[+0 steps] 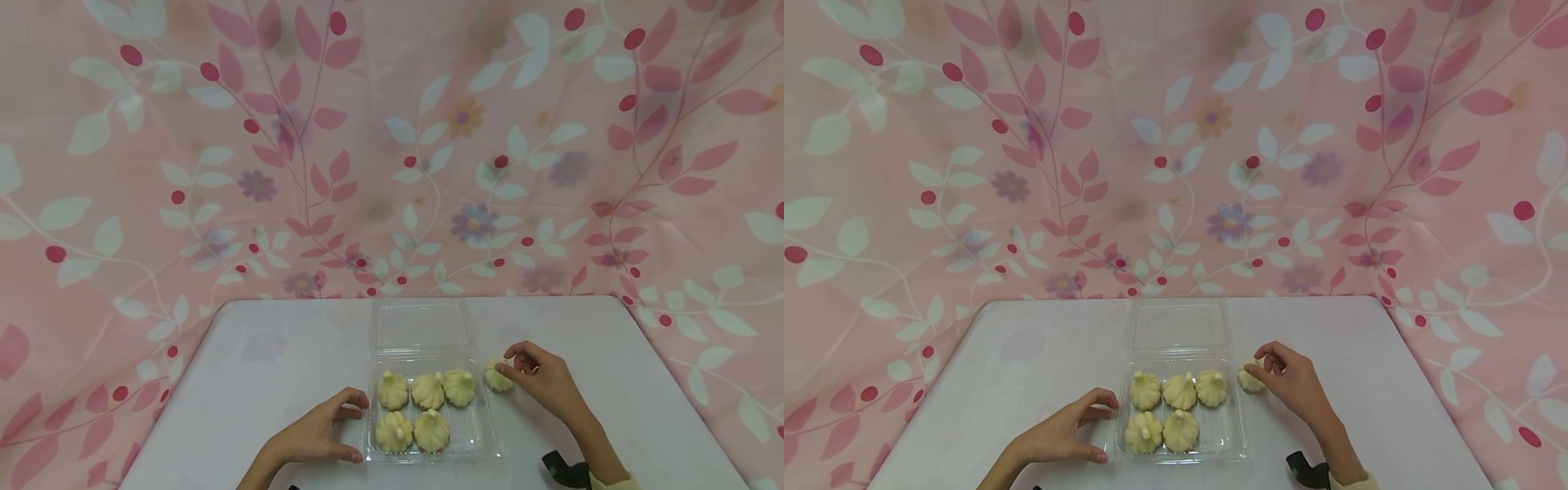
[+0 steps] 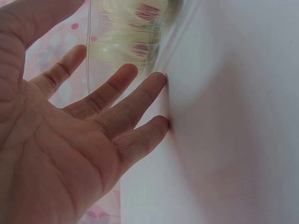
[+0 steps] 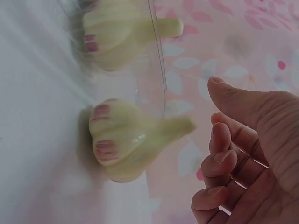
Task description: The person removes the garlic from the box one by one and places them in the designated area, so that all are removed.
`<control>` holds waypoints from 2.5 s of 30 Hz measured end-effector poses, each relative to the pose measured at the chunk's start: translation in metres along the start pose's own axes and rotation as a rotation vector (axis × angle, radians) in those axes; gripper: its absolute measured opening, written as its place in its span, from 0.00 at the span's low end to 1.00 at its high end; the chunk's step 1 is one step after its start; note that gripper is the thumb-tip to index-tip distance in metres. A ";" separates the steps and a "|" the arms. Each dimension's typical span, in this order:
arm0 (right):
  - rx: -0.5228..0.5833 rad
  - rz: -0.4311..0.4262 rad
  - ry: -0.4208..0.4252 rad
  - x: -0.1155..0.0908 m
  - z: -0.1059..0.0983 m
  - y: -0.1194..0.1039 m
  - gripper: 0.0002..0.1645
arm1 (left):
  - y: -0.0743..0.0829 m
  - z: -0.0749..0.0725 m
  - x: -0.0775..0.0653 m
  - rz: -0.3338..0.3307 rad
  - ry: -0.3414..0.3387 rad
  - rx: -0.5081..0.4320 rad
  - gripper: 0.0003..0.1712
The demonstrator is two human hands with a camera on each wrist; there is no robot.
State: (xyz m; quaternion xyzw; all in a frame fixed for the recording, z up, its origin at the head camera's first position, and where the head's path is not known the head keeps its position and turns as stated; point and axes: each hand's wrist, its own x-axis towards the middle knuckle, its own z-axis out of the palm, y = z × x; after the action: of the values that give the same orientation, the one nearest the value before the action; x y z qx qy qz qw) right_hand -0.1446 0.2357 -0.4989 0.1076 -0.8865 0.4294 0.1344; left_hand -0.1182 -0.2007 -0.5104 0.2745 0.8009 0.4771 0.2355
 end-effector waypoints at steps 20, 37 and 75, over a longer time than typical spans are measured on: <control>0.086 -0.084 -0.110 -0.019 0.025 -0.034 0.13 | -0.004 -0.001 0.000 0.015 -0.005 -0.021 0.46; 0.176 -0.214 -0.173 -0.023 0.044 -0.053 0.13 | -0.002 -0.001 0.001 0.012 -0.008 -0.022 0.46; 0.116 -0.225 -0.317 -0.030 0.076 -0.079 0.09 | -0.005 0.000 0.001 0.014 -0.002 -0.013 0.46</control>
State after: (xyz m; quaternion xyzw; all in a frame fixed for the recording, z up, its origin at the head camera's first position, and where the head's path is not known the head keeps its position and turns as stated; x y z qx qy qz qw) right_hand -0.1037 0.1294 -0.4961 0.2797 -0.8528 0.4397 0.0337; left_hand -0.1202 -0.2021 -0.5150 0.2792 0.7957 0.4836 0.2346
